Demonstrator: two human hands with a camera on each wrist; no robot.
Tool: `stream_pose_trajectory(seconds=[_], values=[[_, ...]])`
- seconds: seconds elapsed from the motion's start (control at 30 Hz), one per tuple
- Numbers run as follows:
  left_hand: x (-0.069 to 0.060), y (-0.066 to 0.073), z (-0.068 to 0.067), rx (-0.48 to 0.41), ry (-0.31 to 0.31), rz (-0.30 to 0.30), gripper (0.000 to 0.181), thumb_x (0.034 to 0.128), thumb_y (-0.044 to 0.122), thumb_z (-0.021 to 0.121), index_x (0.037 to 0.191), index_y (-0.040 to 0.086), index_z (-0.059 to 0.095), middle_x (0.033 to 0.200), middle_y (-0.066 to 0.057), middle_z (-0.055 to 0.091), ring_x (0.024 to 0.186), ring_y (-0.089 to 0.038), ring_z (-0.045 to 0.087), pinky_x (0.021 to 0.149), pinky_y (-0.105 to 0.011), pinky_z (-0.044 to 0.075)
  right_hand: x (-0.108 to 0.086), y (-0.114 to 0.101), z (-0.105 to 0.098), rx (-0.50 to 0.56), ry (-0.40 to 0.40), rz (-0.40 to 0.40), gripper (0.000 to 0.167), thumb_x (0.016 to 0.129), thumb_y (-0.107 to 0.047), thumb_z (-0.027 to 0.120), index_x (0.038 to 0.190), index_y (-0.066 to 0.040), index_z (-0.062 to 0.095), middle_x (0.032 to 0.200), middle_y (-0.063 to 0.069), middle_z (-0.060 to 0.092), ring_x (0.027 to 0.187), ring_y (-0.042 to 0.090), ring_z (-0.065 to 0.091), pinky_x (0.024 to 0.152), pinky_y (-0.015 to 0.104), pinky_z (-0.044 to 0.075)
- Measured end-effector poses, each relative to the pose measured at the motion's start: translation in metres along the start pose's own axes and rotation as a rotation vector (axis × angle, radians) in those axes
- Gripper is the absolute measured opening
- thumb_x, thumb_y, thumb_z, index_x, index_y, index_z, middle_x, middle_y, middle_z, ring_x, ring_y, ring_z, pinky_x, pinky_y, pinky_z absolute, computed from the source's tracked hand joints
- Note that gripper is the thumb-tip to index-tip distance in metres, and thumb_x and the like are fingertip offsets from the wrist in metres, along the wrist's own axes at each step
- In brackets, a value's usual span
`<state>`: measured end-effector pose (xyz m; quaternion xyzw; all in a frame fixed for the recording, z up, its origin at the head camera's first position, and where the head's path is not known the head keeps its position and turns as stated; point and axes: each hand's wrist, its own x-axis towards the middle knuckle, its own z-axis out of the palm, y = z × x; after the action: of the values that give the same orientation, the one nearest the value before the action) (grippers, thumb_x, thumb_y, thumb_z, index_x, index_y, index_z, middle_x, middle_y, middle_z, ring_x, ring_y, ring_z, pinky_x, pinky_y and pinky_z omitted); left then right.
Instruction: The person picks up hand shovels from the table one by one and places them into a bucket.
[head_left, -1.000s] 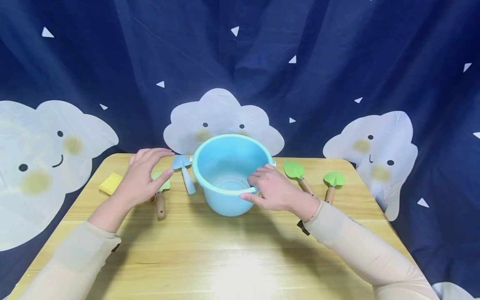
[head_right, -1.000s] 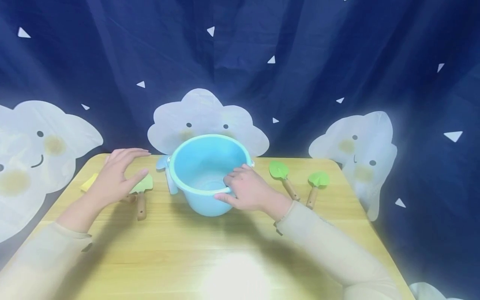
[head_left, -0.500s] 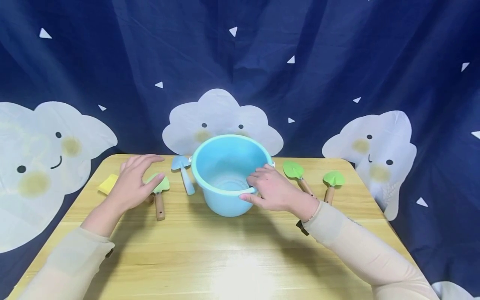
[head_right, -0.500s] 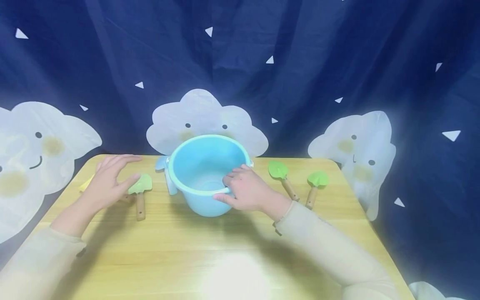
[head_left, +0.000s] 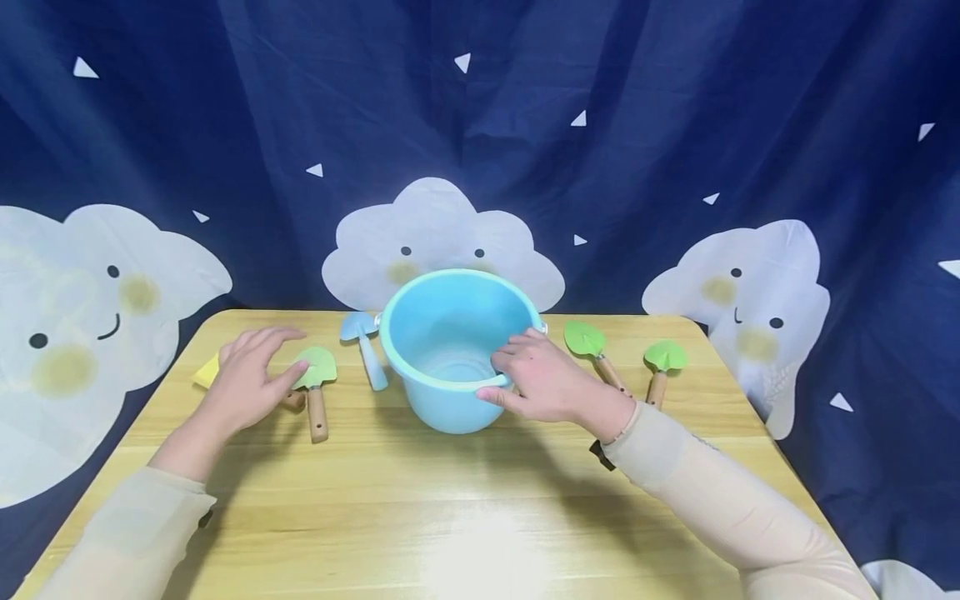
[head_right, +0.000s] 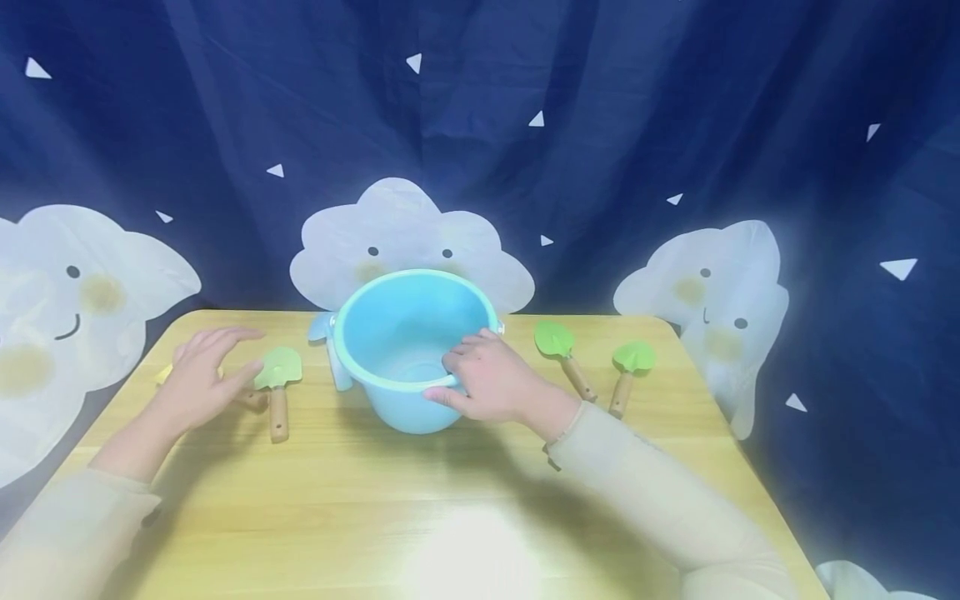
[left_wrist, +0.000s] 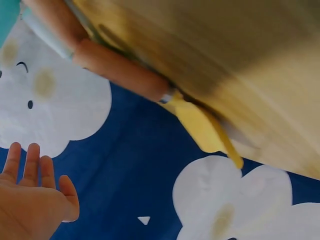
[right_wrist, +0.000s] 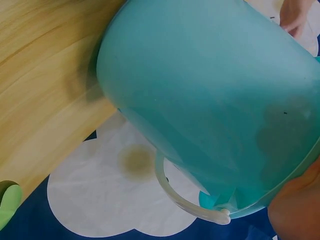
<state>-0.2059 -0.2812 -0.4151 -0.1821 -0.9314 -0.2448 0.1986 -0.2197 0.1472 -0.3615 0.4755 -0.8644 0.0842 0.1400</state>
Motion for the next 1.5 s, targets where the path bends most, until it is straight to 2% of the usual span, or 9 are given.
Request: stream_pose_trajectory(seconds=[0.17,0.43,0.57,0.7,0.87,1.03,1.13,1.33,1.5], values=[[-0.006,-0.012,0.003,0.023,-0.035,-0.011,0.04,0.0964,0.028,0.065,0.129,0.006,0.059,0.133,-0.021,0.057,0.121,-0.046,0.045,0.089,-0.059,0.025,0.0,0.0,0.001,0.0,-0.01,0.004,0.064,0.1,-0.07,0.022,0.076,-0.016,0.048,0.067,-0.008,0.04,0.068,0.014,0.039,0.078,0.034,0.034],[-0.017,-0.027,0.009,0.065,-0.157,-0.068,0.038,0.0974,0.032,0.064,0.128,0.009,0.059,0.134,-0.022,0.056,0.124,-0.048,0.042,0.087,-0.063,0.028,-0.001,-0.001,0.0,-0.001,-0.033,0.019,0.05,0.099,-0.059,0.045,0.074,-0.015,0.049,0.068,-0.008,0.04,0.069,0.015,0.04,0.079,0.034,0.034],[-0.019,-0.034,0.011,0.064,-0.223,-0.113,0.04,0.0987,0.033,0.061,0.129,0.007,0.059,0.137,-0.023,0.054,0.126,-0.049,0.04,0.09,-0.065,0.028,-0.002,0.0,0.001,0.0,-0.028,0.016,0.047,0.098,-0.055,0.05,0.074,-0.015,0.048,0.067,-0.008,0.039,0.068,0.015,0.039,0.078,0.034,0.034],[-0.02,-0.038,0.011,0.058,-0.308,-0.16,0.045,0.1008,0.037,0.057,0.132,0.004,0.057,0.139,-0.025,0.052,0.129,-0.05,0.038,0.094,-0.067,0.027,-0.002,0.001,0.002,0.0,-0.019,0.015,0.051,0.099,-0.058,0.046,0.074,-0.014,0.05,0.067,-0.008,0.039,0.068,0.015,0.039,0.078,0.034,0.033],[-0.02,-0.041,0.011,0.071,-0.382,-0.189,0.048,0.1005,0.04,0.057,0.13,0.002,0.059,0.137,-0.025,0.055,0.127,-0.051,0.041,0.093,-0.068,0.028,-0.002,0.0,0.003,0.002,-0.012,0.011,0.061,0.1,-0.066,0.032,0.074,-0.014,0.05,0.067,-0.009,0.039,0.068,0.014,0.039,0.078,0.033,0.033],[-0.021,-0.045,0.014,0.083,-0.407,-0.186,0.047,0.0989,0.042,0.06,0.125,0.004,0.063,0.125,-0.022,0.063,0.117,-0.048,0.051,0.087,-0.066,0.035,-0.001,0.0,0.001,-0.008,-0.017,0.016,0.066,0.099,-0.071,0.02,0.075,-0.016,0.048,0.067,-0.009,0.039,0.068,0.014,0.039,0.078,0.033,0.034],[-0.022,-0.049,0.016,0.098,-0.411,-0.181,0.046,0.0986,0.044,0.059,0.122,0.006,0.064,0.118,-0.018,0.066,0.112,-0.044,0.055,0.085,-0.063,0.037,0.0,0.0,0.001,-0.014,-0.023,0.016,0.067,0.099,-0.071,0.018,0.075,-0.016,0.048,0.067,-0.008,0.039,0.068,0.014,0.039,0.079,0.034,0.035],[-0.022,-0.053,0.019,0.123,-0.431,-0.192,0.05,0.0973,0.048,0.059,0.122,0.005,0.065,0.123,-0.021,0.063,0.113,-0.047,0.054,0.085,-0.064,0.038,0.0,0.0,0.0,-0.009,-0.023,0.01,0.064,0.1,-0.07,0.024,0.075,-0.016,0.048,0.067,-0.008,0.039,0.068,0.015,0.04,0.079,0.034,0.035],[-0.022,-0.056,0.02,0.125,-0.443,-0.188,0.041,0.0897,0.031,0.068,0.12,0.003,0.064,0.124,-0.023,0.062,0.112,-0.049,0.054,0.084,-0.065,0.039,0.0,0.0,0.0,-0.012,-0.017,0.006,0.066,0.1,-0.069,0.024,0.075,-0.014,0.05,0.067,-0.008,0.038,0.067,0.015,0.039,0.079,0.034,0.035]])
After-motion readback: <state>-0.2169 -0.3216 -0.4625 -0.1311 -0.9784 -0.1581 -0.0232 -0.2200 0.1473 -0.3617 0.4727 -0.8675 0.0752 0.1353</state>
